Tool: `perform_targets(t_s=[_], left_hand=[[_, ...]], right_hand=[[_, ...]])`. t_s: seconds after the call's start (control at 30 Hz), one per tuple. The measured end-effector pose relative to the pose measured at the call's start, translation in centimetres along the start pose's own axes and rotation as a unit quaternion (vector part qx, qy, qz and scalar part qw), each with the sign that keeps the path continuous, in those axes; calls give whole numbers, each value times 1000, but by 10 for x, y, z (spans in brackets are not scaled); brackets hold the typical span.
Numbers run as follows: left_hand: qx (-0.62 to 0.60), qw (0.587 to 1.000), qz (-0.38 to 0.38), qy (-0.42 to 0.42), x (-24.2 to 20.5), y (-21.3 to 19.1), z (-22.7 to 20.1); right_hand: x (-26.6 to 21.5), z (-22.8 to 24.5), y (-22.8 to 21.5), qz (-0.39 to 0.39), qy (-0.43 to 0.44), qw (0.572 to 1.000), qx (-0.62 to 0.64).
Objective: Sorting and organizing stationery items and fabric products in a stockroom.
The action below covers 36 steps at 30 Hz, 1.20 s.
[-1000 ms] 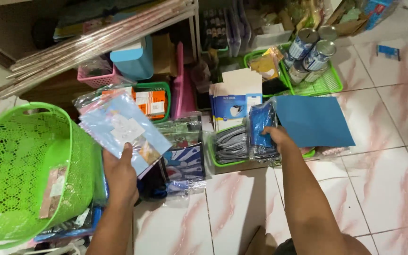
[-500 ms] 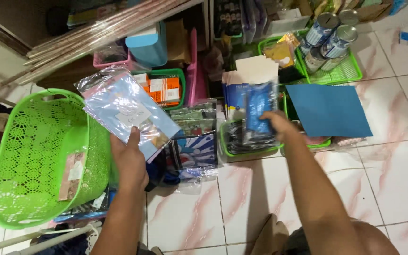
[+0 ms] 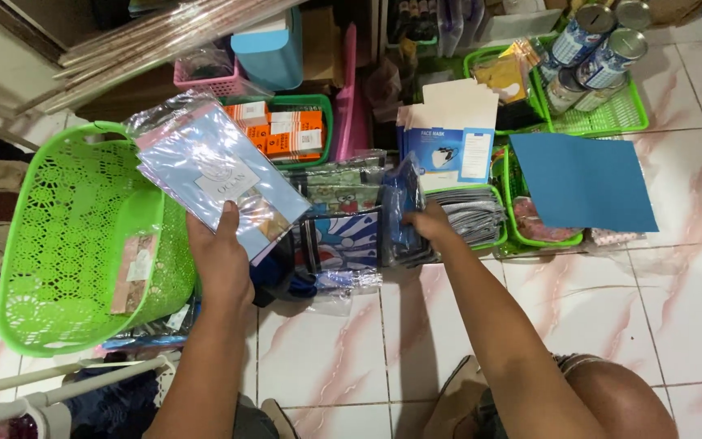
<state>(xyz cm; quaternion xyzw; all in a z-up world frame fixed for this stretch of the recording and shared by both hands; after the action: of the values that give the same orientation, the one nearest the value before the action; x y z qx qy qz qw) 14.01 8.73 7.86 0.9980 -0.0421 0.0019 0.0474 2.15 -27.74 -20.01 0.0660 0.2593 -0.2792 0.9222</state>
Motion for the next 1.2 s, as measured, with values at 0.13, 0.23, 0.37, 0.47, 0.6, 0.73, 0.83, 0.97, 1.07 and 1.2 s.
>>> perform_targets(t_s=[0.13, 0.23, 0.37, 0.47, 0.6, 0.73, 0.83, 0.97, 1.07, 1.2], left_hand=[[-11, 1000, 0, -4, -1, 5, -5], [-41, 999, 1, -16, -2, 5, 0], [-43, 999, -2, 1, 1, 1, -2], [-57, 998, 3, 7, 0, 1, -3], [-50, 999, -4, 5, -1, -7, -5], [-49, 999, 3, 12, 2, -19, -6], [-39, 999, -10, -17, 3, -22, -11], [-51, 999, 0, 4, 4, -22, -18], [-62, 998, -7, 18, 5, -27, -23], [-57, 998, -21, 32, 5, -39, -29]], right_hand=[[1, 6, -4, -38, -30, 997, -63], [-3, 17, 5, -55, -76, 987, -134], [-14, 40, 27, -133, -87, 920, -359], [-17, 43, 35, -144, -75, 905, -394], [-25, 47, 50, -136, -72, 899, -411], [-25, 25, 60, -137, -90, 898, -408], [-43, 26, 67, -209, -252, 820, -470], [-62, 16, 71, -152, -279, 802, -506], [-62, 13, 70, -118, -316, 796, -503], [-5, -15, 34, -35, -229, 803, -549]])
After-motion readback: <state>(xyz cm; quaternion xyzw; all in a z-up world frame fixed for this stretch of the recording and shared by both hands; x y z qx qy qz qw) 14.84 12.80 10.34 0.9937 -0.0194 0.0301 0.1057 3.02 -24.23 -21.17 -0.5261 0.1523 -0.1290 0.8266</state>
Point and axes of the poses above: each hand's wrist, its own x-axis towards the middle knuckle, its own y-axis out of the palm, z = x × y, the point moved 8 cm from there along x, towards the middle knuckle, and after that the axes turned 5 degrees about x, right-handed, at the moved point
